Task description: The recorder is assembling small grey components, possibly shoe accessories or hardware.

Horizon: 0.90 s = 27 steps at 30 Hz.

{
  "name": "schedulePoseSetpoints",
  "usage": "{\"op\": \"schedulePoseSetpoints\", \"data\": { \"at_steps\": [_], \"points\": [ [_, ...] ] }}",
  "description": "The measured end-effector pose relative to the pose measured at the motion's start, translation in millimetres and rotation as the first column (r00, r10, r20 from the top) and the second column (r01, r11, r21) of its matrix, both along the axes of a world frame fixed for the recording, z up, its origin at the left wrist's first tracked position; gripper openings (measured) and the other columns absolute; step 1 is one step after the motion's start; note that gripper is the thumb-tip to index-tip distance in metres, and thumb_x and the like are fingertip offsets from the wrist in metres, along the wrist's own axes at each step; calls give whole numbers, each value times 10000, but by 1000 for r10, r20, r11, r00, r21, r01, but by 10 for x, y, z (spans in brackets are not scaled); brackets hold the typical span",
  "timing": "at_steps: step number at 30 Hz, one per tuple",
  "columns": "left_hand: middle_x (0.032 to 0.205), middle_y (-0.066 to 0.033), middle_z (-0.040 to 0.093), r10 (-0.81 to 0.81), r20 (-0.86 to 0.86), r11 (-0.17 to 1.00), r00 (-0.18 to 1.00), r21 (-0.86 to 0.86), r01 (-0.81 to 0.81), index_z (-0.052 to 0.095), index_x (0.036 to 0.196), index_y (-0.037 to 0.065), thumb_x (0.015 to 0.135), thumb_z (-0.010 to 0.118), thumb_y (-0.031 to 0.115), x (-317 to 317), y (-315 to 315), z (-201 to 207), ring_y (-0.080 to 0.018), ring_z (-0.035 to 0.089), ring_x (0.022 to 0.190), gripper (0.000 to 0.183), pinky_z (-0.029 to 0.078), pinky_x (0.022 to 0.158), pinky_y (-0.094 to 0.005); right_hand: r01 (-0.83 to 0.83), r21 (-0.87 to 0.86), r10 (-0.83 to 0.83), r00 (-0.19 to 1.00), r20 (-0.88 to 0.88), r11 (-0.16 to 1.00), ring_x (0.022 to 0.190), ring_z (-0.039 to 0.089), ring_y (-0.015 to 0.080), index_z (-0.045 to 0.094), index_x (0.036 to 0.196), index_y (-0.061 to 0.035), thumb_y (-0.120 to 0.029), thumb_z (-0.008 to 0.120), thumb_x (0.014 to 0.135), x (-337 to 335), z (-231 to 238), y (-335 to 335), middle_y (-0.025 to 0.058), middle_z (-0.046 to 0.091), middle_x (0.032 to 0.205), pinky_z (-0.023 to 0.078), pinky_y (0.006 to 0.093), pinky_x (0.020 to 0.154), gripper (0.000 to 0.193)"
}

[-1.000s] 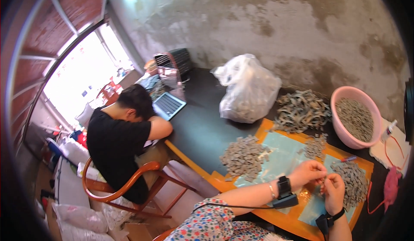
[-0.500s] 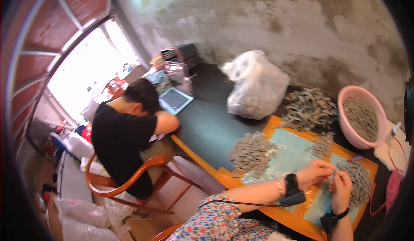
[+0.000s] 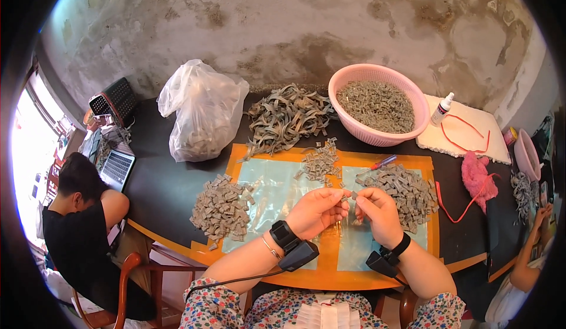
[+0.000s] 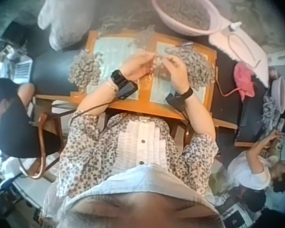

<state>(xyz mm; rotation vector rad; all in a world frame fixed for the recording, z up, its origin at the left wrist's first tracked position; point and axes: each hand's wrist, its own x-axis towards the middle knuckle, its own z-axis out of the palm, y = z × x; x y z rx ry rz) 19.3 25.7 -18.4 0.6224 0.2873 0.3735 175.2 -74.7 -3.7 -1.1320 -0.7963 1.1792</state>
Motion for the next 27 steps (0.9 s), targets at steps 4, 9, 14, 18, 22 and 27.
{"op": "schedulePoseSetpoints", "data": {
  "at_steps": [4, 9, 14, 18, 22, 27],
  "points": [
    [846, -39, 599, 11, -5, 1000, 1000, 12, -11, 555, 1077, 6, 933, 490, 205, -18, -12, 21, -124, 568, 774, 254, 462, 723, -246, -18, 3, 18, 1000, -4, 1000, 627, 511, 64, 557, 928, -25, -168, 556, 887, -11, 2, -12, 9, 565, 718, 420, 199, 579, 149],
    [822, -32, 591, 18, -8, 1000, 1000, 7, -18, 562, 1058, 5, 927, 502, 199, -30, -14, 52, -119, 557, 756, 241, 460, 711, -230, -35, -5, 35, 999, -10, 999, 625, 508, 62, 560, 923, -25, -163, 562, 884, -22, 19, -17, 5, 564, 719, 416, 198, 575, 144],
    [765, -35, 577, 35, -81, 999, 996, -14, -37, 578, 1004, -3, 914, 517, 170, -37, -9, 89, -130, 529, 725, 204, 451, 708, -254, -32, -3, 32, 999, 3, 999, 617, 502, 59, 563, 922, -22, -152, 567, 880, -23, -1, -15, 5, 563, 720, 412, 197, 571, 137],
    [741, -29, 573, 38, -70, 999, 997, -9, -39, 579, 989, -10, 912, 522, 167, -47, 8, 77, -118, 522, 700, 201, 443, 692, -251, -73, 2, 73, 997, 26, 997, 613, 502, 59, 564, 926, -17, -142, 572, 879, -44, 13, -10, 9, 564, 715, 412, 199, 567, 133],
    [729, -22, 574, 66, -121, 996, 991, 68, -58, 583, 898, 19, 906, 534, 156, -50, 2, 51, -105, 523, 657, 146, 442, 660, -241, -59, 12, 58, 998, 10, 998, 606, 523, 61, 555, 943, -14, -136, 582, 878, -61, 35, -25, 22, 579, 711, 425, 190, 556, 141],
    [712, -11, 573, 93, -187, 991, 978, 109, -73, 574, 824, 50, 888, 565, 139, -39, -26, 73, -91, 531, 627, 111, 436, 602, -211, -93, -24, 92, 996, -22, 995, 606, 552, 70, 541, 953, -5, -129, 578, 881, -89, 25, -26, 41, 599, 724, 451, 187, 553, 148]
  ]
}}
